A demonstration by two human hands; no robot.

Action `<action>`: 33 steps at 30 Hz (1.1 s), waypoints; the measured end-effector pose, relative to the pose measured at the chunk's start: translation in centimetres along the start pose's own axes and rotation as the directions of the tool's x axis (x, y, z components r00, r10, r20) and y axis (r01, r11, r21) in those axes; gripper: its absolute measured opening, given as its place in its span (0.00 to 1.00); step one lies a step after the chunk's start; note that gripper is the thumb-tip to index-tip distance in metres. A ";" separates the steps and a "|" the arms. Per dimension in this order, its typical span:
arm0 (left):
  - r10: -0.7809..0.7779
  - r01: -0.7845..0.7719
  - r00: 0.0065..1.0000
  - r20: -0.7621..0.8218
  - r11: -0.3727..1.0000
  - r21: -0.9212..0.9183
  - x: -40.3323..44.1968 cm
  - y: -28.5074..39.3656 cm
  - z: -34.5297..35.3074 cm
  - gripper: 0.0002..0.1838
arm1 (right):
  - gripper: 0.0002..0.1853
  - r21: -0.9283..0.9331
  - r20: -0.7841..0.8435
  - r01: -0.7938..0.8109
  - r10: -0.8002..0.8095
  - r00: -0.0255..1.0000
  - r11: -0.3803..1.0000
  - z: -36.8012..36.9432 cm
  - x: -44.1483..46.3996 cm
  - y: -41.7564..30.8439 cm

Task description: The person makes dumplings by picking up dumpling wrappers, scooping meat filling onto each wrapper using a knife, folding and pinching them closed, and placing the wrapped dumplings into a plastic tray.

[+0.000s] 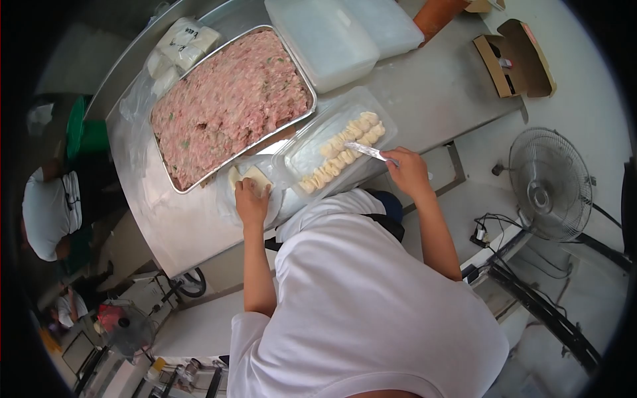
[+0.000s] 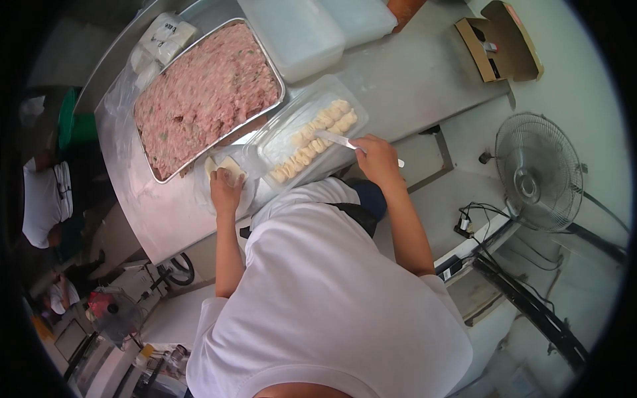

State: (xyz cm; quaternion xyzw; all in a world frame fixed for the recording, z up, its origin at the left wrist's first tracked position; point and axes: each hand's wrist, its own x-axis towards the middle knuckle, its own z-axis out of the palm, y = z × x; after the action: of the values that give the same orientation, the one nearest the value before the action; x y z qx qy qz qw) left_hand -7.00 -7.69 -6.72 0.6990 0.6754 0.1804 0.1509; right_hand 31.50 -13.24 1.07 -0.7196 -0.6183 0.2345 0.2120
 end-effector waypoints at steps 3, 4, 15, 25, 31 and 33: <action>-0.087 0.087 0.993 0.085 0.996 0.007 0.4 -0.8 0.5 0.13 | 0.12 -0.011 -0.011 0.000 -0.001 1.000 1.000 -0.1 0.2 -0.4; -0.143 0.144 0.978 0.153 0.990 0.004 0.5 -1.0 0.4 0.14 | 0.11 0.001 0.019 -0.019 0.019 1.000 1.000 -0.4 0.2 -0.7; -0.122 0.197 0.956 0.266 0.940 -0.279 0.3 -2.4 -0.4 0.17 | 0.12 0.146 0.131 0.001 -0.020 0.991 0.989 0.2 1.3 -3.6; -0.047 -0.003 0.959 -0.278 0.984 -0.176 2.6 -6.3 -0.4 0.06 | 0.14 0.268 0.117 0.143 -0.179 0.977 0.953 1.0 3.7 -5.9; -0.473 0.110 0.852 -0.222 0.578 -0.809 3.7 -5.0 -2.1 0.09 | 0.10 -0.165 -0.021 0.325 -0.333 0.943 0.931 1.0 8.9 -9.1; -0.471 0.054 0.846 -0.250 0.542 -0.839 4.0 -4.9 -2.2 0.08 | 0.09 -0.346 0.031 0.319 -0.329 0.944 0.883 1.2 11.1 -10.5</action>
State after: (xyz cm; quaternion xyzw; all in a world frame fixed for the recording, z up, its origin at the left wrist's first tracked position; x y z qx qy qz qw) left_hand -12.29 -3.55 -6.80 0.3778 0.6336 0.5962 0.3170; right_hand 23.87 -0.72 5.56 -0.6355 -0.7580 0.0731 0.1271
